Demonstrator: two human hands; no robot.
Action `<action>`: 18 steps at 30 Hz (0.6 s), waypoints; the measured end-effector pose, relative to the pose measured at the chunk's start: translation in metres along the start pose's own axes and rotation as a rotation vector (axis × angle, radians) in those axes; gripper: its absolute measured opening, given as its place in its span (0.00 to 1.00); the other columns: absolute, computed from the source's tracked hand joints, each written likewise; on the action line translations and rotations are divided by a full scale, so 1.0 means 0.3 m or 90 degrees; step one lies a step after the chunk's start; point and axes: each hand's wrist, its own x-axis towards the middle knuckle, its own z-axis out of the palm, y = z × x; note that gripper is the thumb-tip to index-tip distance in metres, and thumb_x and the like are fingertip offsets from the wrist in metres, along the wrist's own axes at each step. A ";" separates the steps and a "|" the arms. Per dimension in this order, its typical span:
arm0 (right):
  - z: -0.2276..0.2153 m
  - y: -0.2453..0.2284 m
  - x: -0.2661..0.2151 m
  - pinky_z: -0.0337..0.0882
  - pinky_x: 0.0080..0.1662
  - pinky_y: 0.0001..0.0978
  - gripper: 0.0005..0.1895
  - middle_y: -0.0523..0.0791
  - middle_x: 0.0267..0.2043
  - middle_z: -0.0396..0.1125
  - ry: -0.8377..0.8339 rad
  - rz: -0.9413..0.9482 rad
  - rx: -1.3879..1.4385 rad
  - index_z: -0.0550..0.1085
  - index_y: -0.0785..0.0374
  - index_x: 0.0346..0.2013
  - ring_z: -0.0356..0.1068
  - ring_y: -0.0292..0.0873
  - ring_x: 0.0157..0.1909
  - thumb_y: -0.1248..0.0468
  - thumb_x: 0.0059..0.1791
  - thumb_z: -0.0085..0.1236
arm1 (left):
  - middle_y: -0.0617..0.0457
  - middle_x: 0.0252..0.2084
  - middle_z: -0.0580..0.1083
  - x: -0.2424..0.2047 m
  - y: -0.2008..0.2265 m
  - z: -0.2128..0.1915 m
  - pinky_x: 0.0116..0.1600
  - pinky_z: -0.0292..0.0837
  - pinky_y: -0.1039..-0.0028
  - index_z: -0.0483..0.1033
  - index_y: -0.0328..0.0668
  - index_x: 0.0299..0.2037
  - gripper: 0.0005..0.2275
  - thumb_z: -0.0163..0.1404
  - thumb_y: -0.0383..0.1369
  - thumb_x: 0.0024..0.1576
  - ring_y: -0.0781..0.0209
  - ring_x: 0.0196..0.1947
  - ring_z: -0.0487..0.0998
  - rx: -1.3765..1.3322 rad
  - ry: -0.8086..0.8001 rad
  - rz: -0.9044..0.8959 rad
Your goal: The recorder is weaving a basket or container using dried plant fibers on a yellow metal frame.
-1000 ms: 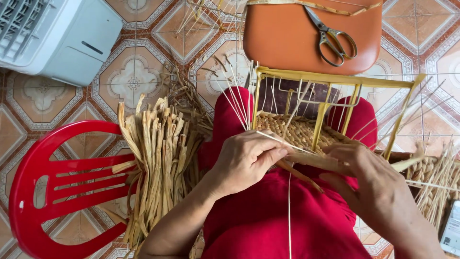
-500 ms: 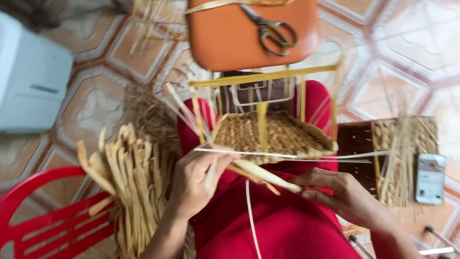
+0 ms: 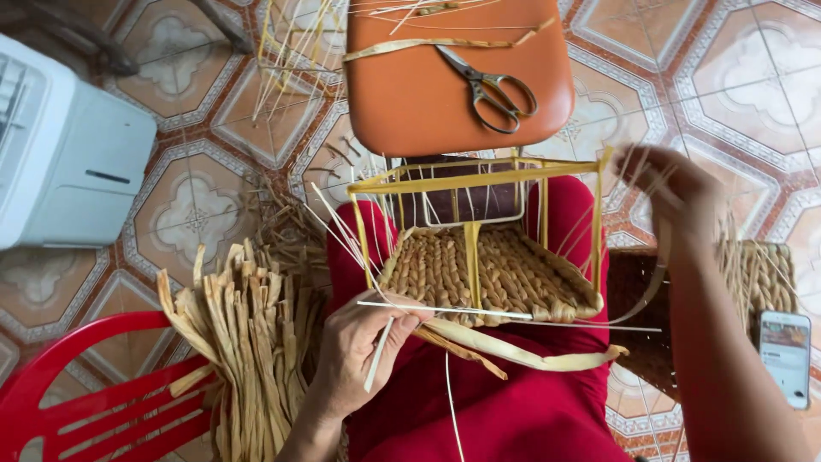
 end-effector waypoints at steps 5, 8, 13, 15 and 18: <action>0.281 0.171 0.367 0.75 0.52 0.39 0.15 0.55 0.52 0.72 -0.168 -0.170 -0.361 0.76 0.68 0.57 0.74 0.53 0.50 0.68 0.56 0.59 | 0.53 0.39 0.82 -0.002 0.008 -0.001 0.44 0.82 0.71 0.80 0.39 0.42 0.03 0.54 0.29 0.63 0.61 0.39 0.84 0.000 0.026 -0.001; 0.350 0.308 0.479 0.75 0.51 0.43 0.22 0.55 0.54 0.71 -0.193 -0.270 -0.532 0.75 0.66 0.60 0.74 0.55 0.49 0.65 0.51 0.66 | 0.53 0.40 0.82 -0.010 -0.004 0.009 0.43 0.83 0.72 0.80 0.41 0.42 0.03 0.54 0.29 0.63 0.62 0.39 0.84 -0.011 0.030 -0.017; 0.343 0.339 0.522 0.76 0.46 0.47 0.32 0.55 0.49 0.69 -0.235 -0.265 -0.753 0.73 0.62 0.61 0.73 0.57 0.47 0.62 0.43 0.73 | 0.54 0.41 0.81 -0.001 -0.023 0.014 0.44 0.83 0.75 0.80 0.41 0.43 0.03 0.53 0.29 0.65 0.64 0.41 0.84 -0.036 0.018 0.007; 0.293 0.346 0.529 0.77 0.44 0.45 0.29 0.58 0.53 0.71 -0.254 -0.214 -0.800 0.69 0.64 0.67 0.75 0.56 0.45 0.69 0.50 0.64 | 0.53 0.42 0.81 0.007 -0.026 0.013 0.43 0.83 0.75 0.79 0.41 0.42 0.03 0.54 0.29 0.65 0.64 0.41 0.83 -0.039 0.018 0.032; 0.201 0.272 0.496 0.75 0.45 0.43 0.38 0.58 0.53 0.73 -0.254 0.022 -0.435 0.61 0.65 0.73 0.76 0.54 0.46 0.66 0.51 0.65 | 0.54 0.40 0.81 0.004 -0.020 0.000 0.42 0.83 0.76 0.79 0.42 0.42 0.02 0.54 0.29 0.64 0.65 0.38 0.83 -0.035 0.007 0.011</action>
